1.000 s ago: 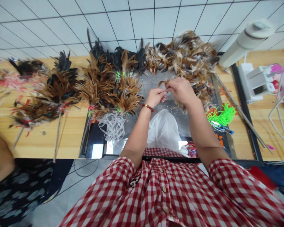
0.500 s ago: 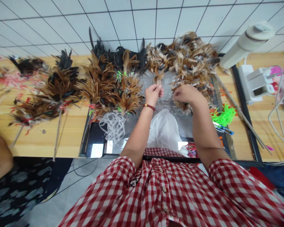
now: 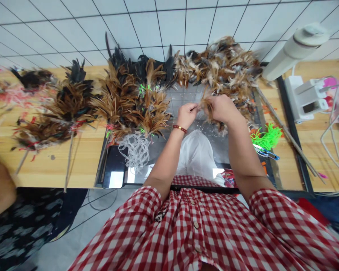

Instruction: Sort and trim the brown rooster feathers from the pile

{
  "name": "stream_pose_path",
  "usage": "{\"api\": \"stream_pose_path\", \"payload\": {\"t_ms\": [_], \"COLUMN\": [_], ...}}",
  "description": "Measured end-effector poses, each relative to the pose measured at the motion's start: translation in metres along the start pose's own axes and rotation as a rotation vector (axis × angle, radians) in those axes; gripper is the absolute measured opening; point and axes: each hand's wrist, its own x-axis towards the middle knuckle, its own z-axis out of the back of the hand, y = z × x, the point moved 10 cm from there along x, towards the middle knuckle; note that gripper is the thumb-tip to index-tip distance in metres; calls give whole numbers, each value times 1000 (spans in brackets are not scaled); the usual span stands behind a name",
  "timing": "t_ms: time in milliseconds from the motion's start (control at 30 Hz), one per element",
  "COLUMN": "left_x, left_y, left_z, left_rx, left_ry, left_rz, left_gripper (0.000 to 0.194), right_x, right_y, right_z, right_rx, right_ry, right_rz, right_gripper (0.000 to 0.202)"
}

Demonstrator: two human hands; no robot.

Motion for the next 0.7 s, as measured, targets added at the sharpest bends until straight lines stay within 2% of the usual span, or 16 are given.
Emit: {"api": "stream_pose_path", "payload": {"t_ms": [100,167,233,300,400,500,700], "left_x": [-2,-2,0,-1,-4,-5,-13], "left_y": [-6,-7,1,17,30,25,19], "left_z": [-3,0,11,24,28,23,-3], "left_rx": [123,165,108,-57,-298,-381,-376], "left_ry": [37,6,-106,-237,-317,-272,-70], "left_rz": [-59,-54,37,198,356,378,442], "left_gripper": [27,30,31,28,24,24,22], "right_x": [0,1,2,2,2,3,5], "right_y": [-4,-8,-12,-16,-18,-14,-1], "right_z": [7,10,11,9,6,8,12], "right_rx": [53,114,183,258,331,340,360], "right_ry": [-76,-105,-107,-74,-20,-26,-90], "right_rz": [-20,-29,-34,-37,-21,9,37], "right_gripper": [25,23,19,16,20,24,28]}}
